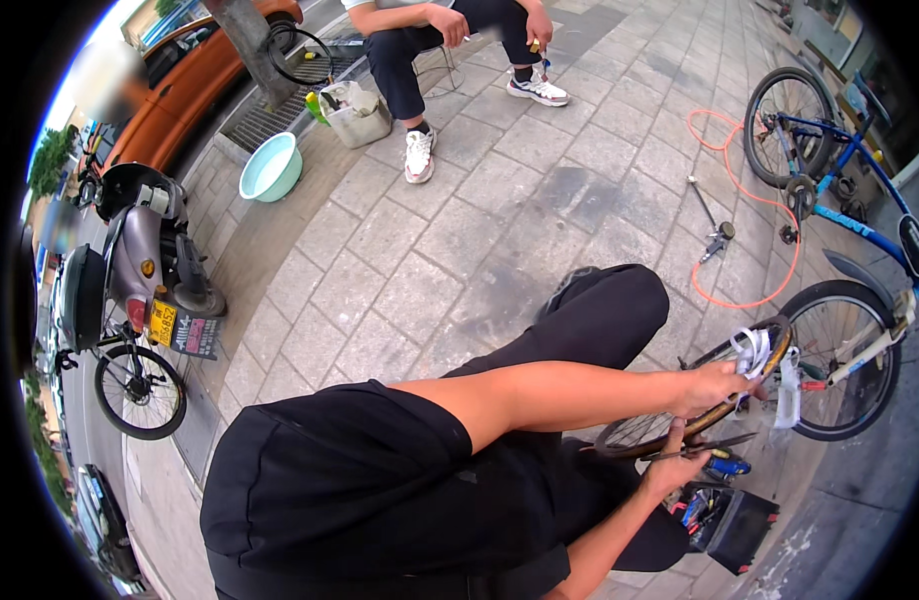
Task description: The person sprays a bicycle rim with a yellow aerosol can, then walks to retrieve a second rim. They sit on the ground and use scissors to cut a strip of white tape, which they then wrap around the rim.
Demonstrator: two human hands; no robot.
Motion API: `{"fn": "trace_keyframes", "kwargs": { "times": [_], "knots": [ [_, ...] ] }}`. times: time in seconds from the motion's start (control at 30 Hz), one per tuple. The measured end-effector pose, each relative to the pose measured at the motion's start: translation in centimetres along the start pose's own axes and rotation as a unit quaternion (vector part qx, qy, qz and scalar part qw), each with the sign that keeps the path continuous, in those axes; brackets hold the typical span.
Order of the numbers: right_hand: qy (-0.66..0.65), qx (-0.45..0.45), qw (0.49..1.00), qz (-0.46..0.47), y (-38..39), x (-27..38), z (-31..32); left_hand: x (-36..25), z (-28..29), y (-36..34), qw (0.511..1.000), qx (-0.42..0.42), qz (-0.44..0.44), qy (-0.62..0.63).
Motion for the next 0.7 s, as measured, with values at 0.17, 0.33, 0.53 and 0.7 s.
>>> {"fn": "trace_keyframes", "kwargs": {
  "times": [0.17,0.33,0.53,0.7],
  "knots": [
    [0.171,-0.07,0.982,-0.04,-1.4,2.5,-1.7,-8.4,4.2,10.2,0.985,-0.165,-0.046,-0.012],
    [0.166,-0.1,0.981,0.003,-3.5,1.8,0.9,-25.7,22.9,34.2,0.903,-0.42,-0.063,0.064],
    [0.101,-0.094,0.99,-0.038,-4.3,3.4,-0.7,-48.0,25.9,70.2,0.702,-0.533,-0.461,0.097],
    [0.092,-0.114,0.984,-0.102,-2.8,4.6,-0.6,-40.0,25.4,44.9,0.809,-0.463,-0.357,-0.052]
  ]
}}
Point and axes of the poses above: each hand's wrist, its own y-axis away from the middle knuckle, its own z-axis out of the back of the hand, x = y × z, the point moved 5 cm from there along -y, towards the middle knuckle, and after that the axes turned 11 degrees about z, right-handed, at the moved point
